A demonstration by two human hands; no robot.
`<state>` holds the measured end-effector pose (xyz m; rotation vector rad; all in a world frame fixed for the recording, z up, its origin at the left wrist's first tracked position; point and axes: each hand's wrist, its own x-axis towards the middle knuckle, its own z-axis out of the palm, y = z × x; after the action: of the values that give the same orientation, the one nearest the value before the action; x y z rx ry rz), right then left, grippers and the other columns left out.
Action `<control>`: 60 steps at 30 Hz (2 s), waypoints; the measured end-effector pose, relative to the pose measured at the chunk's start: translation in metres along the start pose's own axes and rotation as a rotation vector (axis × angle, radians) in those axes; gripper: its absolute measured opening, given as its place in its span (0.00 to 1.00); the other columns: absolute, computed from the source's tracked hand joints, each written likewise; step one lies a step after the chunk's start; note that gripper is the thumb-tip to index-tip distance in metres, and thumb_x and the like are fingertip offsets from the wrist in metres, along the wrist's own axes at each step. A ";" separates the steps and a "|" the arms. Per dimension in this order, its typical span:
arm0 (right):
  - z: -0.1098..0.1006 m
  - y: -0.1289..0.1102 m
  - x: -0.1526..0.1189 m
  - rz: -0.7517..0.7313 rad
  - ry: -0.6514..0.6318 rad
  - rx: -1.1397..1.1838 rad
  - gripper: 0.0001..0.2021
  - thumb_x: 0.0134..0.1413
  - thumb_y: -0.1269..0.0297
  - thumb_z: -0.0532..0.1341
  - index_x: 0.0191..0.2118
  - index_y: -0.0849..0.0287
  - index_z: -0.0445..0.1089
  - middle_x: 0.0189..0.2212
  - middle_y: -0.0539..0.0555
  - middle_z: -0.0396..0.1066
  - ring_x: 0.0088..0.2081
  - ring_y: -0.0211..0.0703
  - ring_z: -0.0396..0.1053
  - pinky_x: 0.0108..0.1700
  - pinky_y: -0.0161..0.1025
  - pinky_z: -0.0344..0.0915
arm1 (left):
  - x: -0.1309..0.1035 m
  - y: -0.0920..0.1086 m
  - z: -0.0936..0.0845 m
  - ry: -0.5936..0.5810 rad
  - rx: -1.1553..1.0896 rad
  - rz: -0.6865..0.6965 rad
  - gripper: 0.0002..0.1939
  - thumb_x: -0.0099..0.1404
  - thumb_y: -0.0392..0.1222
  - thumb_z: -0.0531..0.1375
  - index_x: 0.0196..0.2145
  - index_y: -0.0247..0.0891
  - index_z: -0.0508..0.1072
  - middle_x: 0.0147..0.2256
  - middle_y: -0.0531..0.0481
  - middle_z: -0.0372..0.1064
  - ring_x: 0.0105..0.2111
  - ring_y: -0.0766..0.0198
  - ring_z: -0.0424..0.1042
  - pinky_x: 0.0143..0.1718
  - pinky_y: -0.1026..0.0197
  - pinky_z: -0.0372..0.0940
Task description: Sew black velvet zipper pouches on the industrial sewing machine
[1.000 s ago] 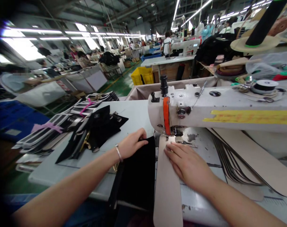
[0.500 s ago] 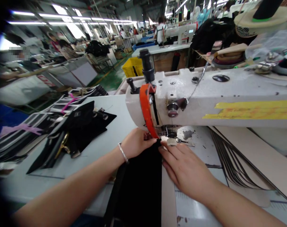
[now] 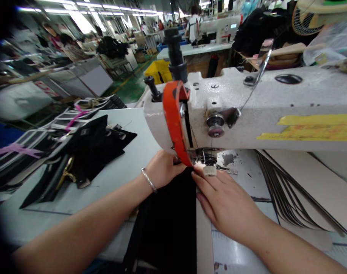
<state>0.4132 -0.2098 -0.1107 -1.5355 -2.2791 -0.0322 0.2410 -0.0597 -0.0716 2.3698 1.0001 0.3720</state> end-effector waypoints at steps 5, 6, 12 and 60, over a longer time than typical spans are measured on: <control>-0.005 0.003 0.002 -0.031 -0.012 0.058 0.21 0.68 0.65 0.56 0.63 0.60 0.65 0.64 0.62 0.65 0.61 0.56 0.66 0.59 0.58 0.69 | -0.007 -0.002 0.006 0.071 0.088 0.073 0.03 0.66 0.33 0.62 0.38 0.35 0.78 0.38 0.46 0.75 0.40 0.57 0.74 0.44 0.57 0.69; -0.007 0.002 0.000 -0.046 -0.024 0.072 0.20 0.68 0.67 0.56 0.63 0.59 0.65 0.64 0.61 0.65 0.62 0.55 0.65 0.60 0.58 0.68 | -0.016 -0.001 0.005 0.097 0.133 0.128 0.04 0.67 0.34 0.62 0.40 0.34 0.77 0.41 0.44 0.75 0.44 0.55 0.74 0.49 0.54 0.69; -0.019 -0.009 -0.018 -0.071 -0.065 0.134 0.25 0.65 0.71 0.56 0.66 0.56 0.63 0.65 0.59 0.64 0.64 0.51 0.64 0.63 0.56 0.66 | -0.122 0.015 -0.002 -0.175 0.099 0.713 0.09 0.74 0.43 0.59 0.45 0.38 0.77 0.51 0.44 0.74 0.53 0.56 0.71 0.59 0.52 0.66; -0.015 -0.018 -0.031 -0.004 -0.010 0.086 0.20 0.69 0.68 0.55 0.64 0.56 0.65 0.63 0.57 0.67 0.63 0.50 0.65 0.63 0.55 0.67 | -0.056 -0.003 0.006 -0.014 0.299 0.563 0.10 0.75 0.40 0.57 0.48 0.34 0.75 0.56 0.41 0.71 0.61 0.52 0.67 0.64 0.46 0.65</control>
<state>0.4122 -0.2482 -0.1034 -1.4906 -2.2616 0.0713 0.2039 -0.1006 -0.0806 2.9065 0.3785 0.4304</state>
